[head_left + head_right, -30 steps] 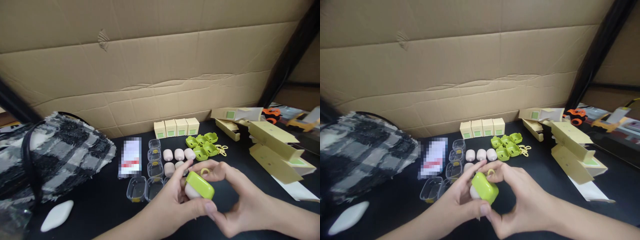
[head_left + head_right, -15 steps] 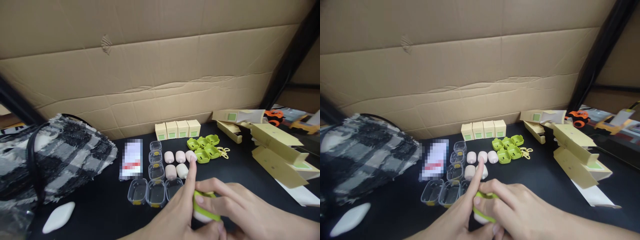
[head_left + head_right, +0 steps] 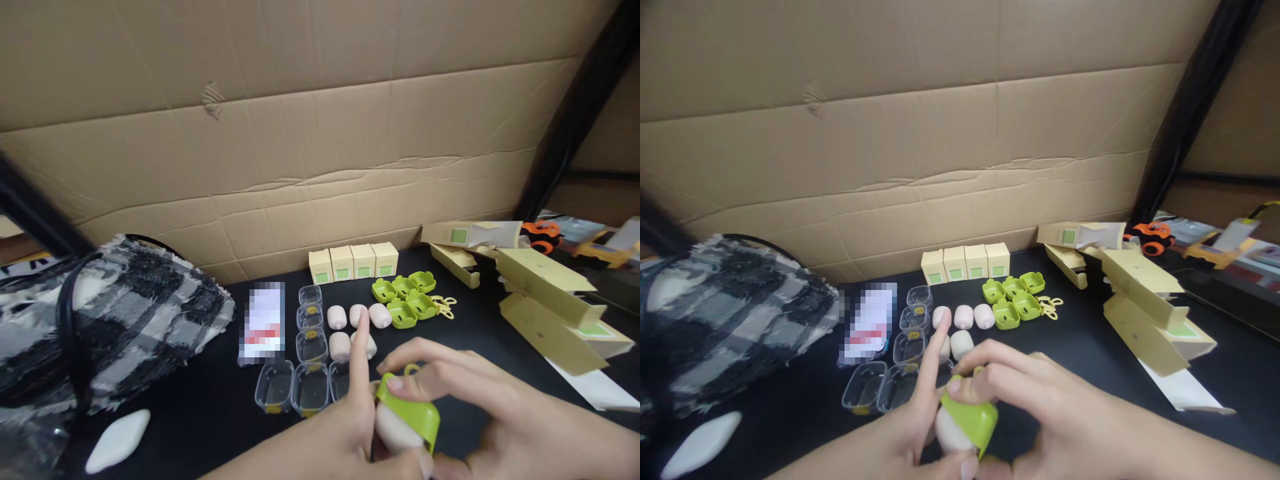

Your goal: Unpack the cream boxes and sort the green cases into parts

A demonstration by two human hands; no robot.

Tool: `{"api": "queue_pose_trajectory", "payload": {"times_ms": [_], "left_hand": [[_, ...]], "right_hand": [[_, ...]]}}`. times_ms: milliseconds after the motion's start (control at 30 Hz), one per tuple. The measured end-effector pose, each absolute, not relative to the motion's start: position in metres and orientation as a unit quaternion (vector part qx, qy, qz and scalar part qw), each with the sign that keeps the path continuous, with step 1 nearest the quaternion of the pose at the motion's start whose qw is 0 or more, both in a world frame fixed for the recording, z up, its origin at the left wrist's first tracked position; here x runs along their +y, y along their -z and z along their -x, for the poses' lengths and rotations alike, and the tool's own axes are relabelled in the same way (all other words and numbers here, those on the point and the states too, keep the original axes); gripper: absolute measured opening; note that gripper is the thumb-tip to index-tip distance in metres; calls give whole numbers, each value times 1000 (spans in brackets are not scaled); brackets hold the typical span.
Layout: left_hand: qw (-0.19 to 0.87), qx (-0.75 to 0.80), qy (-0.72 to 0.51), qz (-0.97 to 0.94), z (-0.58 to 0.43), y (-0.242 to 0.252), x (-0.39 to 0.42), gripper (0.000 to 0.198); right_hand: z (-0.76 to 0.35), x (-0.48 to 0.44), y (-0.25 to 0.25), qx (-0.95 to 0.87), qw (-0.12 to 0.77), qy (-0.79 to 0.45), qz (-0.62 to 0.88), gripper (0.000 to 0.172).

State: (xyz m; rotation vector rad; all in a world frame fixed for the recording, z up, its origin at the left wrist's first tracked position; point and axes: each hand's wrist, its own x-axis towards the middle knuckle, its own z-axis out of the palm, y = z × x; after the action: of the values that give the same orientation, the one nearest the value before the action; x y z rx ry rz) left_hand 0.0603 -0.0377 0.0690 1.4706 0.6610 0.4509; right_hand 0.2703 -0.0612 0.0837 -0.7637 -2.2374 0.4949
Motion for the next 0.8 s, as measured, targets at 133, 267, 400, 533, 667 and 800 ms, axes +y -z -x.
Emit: {"api": "queue_pose_trajectory", "payload": {"times_ms": [133,267,400,533,667,800], "left_hand": [[709,287,-189,-616,-66,-64,-42,128],[757,245,-185,-576,-67,-75,-39,124],[761,216,-162,-589,-56,-98,-29,86],[639,271,-275,-666,-50,-120,-3,36],[400,344,-287,-799,-56,-124,44,30],[281,380,-230,-851,-63,-111,88,40]], "right_hand": [[-273,-53,-82,-798,396,-356,283,45],[-272,-48,-74,-694,434,-507,270,40],[-270,-44,-74,-642,512,-500,273,38],[-273,-37,-78,-590,607,-436,306,29],[-278,-31,-76,-571,630,-389,353,30],[-279,-29,-74,-565,628,-407,348,28]]}}
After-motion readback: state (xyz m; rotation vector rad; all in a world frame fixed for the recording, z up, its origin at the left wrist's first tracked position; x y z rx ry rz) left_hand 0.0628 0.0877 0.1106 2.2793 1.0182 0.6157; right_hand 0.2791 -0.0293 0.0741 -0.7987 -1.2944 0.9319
